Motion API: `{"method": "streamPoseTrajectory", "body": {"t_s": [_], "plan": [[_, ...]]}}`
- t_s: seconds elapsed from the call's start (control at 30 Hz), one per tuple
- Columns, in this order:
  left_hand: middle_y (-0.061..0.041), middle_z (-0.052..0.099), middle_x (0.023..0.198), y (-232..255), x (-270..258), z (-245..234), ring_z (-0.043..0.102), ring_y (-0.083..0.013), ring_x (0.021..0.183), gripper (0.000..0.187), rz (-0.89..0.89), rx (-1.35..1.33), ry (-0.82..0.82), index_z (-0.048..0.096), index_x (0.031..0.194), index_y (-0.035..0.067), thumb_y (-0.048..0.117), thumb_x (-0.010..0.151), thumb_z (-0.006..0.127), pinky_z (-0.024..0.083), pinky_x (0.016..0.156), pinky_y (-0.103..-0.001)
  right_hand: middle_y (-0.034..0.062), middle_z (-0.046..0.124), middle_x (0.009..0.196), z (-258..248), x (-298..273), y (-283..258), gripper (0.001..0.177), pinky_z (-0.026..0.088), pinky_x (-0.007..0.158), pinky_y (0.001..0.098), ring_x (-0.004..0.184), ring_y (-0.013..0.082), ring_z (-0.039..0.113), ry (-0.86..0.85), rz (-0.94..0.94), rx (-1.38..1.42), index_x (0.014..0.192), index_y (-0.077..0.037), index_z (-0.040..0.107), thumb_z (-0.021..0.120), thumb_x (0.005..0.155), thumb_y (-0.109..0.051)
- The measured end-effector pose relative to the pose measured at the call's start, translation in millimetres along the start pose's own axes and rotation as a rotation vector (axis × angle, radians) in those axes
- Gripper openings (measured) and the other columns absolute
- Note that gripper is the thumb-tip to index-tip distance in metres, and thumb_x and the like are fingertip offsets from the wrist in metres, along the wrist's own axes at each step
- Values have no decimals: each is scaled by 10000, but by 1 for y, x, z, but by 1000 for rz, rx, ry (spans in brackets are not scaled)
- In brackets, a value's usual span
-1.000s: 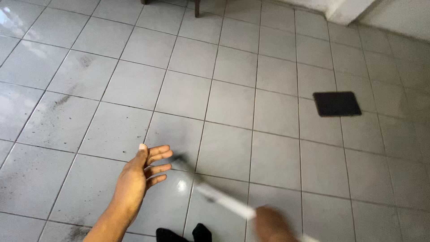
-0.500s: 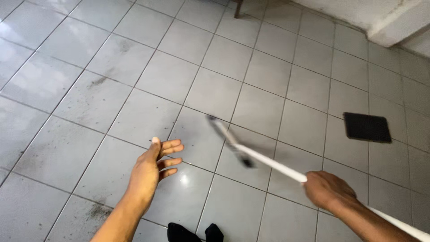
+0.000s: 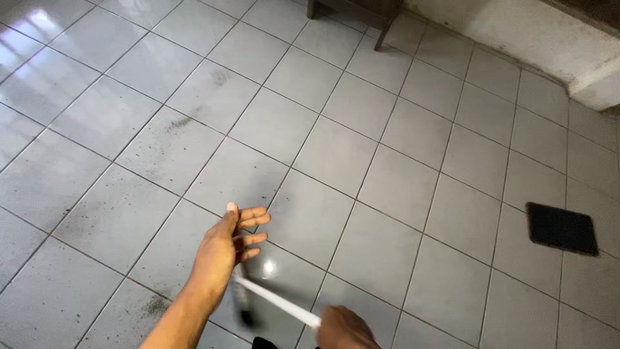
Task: The person sweeps debris across a tiled floor using a broom, moving the material into a pile and toward a corner.
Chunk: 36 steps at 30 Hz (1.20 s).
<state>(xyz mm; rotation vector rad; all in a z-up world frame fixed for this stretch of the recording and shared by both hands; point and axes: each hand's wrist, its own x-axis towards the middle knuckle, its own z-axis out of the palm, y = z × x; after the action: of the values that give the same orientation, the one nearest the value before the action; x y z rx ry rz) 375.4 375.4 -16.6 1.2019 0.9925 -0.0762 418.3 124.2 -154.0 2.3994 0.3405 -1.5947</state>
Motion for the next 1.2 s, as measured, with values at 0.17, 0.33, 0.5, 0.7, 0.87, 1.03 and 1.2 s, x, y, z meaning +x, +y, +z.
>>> {"method": "streamPoseTrajectory", "body": {"t_s": [0.17, 0.33, 0.5, 0.7, 0.87, 1.03, 1.2], "plan": [[-31, 760, 1268, 16, 20, -9, 693, -211, 1066, 669, 5, -31, 47, 708, 1284, 120, 542, 1057, 241, 529, 906, -342, 162, 703, 1191, -66, 22, -21, 385, 536, 990, 468, 1133, 342, 670, 132, -237, 32, 1157, -90, 721, 657, 970, -420], [-42, 770, 1265, 41, 64, -8, 675, -219, 1049, 671, 31, -76, 87, 717, 1273, 101, 532, 1064, 248, 516, 898, -345, 140, 754, 1064, -197, 75, 26, 338, 574, 911, 446, 999, 299, 740, 330, -223, 6, 1104, -142, 749, 666, 936, -424], [-22, 765, 1259, 85, 110, 16, 696, -197, 1042, 666, 17, -88, 142, 709, 1265, 114, 542, 1054, 245, 516, 899, -322, 70, 777, 1066, -355, 73, 61, 336, 582, 852, 427, 940, 222, 738, 424, 27, -153, 1235, -160, 703, 537, 1048, -385], [-30, 758, 1275, 118, 139, 20, 681, -215, 1057, 664, -27, -146, 231, 715, 1266, 110, 542, 1058, 255, 520, 910, -352, 46, 760, 1017, -432, 116, 58, 315, 618, 739, 369, 863, 149, 725, 498, 186, -345, 1277, -129, 692, 554, 1041, -285], [-31, 755, 1275, 133, 147, -13, 689, -215, 1083, 672, -51, -182, 295, 697, 1281, 124, 552, 1059, 229, 526, 933, -348, 50, 756, 1149, -380, 134, 38, 281, 595, 905, 394, 1026, 177, 737, 298, 112, -344, 1276, -163, 651, 565, 1029, -269], [-27, 749, 1277, 141, 159, -41, 682, -204, 1117, 692, -111, -197, 324, 681, 1292, 150, 572, 1057, 185, 531, 954, -346, 66, 667, 1308, -300, 109, -80, 288, 534, 1068, 416, 1240, 277, 641, 131, -79, -293, 1265, -167, 688, 550, 1019, -224], [-31, 766, 1266, 149, 162, -76, 695, -225, 1097, 677, -24, -211, 311, 707, 1273, 129, 542, 1056, 218, 521, 941, -352, 135, 692, 1230, -288, 79, -163, 349, 534, 1010, 449, 1175, 336, 657, 79, -282, -287, 1224, -94, 707, 642, 993, -347]]}}
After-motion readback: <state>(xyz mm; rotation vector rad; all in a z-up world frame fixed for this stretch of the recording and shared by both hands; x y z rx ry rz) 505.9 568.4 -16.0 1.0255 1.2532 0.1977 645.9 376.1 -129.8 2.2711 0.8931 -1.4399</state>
